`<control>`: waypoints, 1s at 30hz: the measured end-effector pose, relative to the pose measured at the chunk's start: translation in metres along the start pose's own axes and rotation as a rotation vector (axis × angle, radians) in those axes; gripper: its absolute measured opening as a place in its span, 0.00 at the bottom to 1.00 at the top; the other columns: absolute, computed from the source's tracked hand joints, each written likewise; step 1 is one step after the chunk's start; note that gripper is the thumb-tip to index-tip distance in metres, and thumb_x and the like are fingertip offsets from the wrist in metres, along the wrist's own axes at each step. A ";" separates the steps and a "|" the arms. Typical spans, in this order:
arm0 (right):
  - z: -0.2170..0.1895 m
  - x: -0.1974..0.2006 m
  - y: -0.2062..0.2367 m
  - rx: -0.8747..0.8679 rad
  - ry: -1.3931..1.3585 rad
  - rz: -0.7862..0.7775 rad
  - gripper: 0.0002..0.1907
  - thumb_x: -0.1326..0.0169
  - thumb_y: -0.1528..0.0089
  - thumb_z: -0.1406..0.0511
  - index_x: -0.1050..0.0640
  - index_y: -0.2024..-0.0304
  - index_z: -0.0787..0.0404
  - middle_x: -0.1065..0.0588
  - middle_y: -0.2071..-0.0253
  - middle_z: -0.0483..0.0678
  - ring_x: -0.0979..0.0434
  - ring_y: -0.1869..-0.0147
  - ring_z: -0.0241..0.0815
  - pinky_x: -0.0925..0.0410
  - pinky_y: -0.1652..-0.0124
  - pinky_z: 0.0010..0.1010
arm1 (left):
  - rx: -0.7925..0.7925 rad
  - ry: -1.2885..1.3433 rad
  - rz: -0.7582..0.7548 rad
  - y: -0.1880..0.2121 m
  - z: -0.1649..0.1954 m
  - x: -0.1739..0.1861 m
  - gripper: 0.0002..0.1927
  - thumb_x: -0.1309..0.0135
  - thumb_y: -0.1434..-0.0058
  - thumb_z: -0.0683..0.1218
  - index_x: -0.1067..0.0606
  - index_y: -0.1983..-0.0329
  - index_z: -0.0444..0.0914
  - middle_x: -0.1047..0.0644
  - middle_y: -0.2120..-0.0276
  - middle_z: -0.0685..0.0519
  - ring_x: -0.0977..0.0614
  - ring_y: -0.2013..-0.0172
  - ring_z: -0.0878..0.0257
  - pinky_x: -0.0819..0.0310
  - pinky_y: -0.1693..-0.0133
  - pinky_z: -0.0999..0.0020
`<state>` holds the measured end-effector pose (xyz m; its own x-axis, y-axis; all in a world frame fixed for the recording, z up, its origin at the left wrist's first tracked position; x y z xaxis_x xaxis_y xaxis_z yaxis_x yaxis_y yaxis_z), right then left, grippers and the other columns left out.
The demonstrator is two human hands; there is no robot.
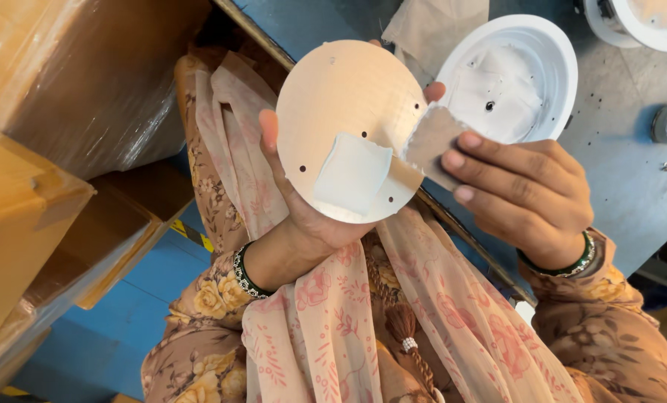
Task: The person applies thermal paste to an LED plate and the interior of a circular light housing using a small scraper, then places the plate into the housing.
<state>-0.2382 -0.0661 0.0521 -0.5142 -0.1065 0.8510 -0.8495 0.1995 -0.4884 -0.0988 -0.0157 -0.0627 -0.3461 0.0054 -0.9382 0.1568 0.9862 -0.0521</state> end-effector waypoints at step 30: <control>0.028 0.051 0.064 -0.437 0.326 -0.182 0.05 0.32 0.42 0.78 0.16 0.66 0.70 0.18 0.63 0.56 0.20 0.64 0.47 0.33 0.65 0.33 | -0.086 0.103 0.344 0.012 0.024 0.007 0.62 0.66 0.49 0.85 0.43 0.24 0.37 0.40 0.30 0.25 0.38 0.31 0.29 0.37 0.37 0.31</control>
<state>-0.3219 -0.0863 0.0593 -0.2426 0.1150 0.9633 -0.7577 0.5976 -0.2622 -0.0770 -0.0074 -0.0779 -0.3790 0.3512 -0.8562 0.2029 0.9342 0.2933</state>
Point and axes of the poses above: each hand's wrist, its own y-axis away from the middle knuckle, its own x-axis out of the back of the hand, z = x × y, the point moved 5 cm from there along -y, towards the middle knuckle
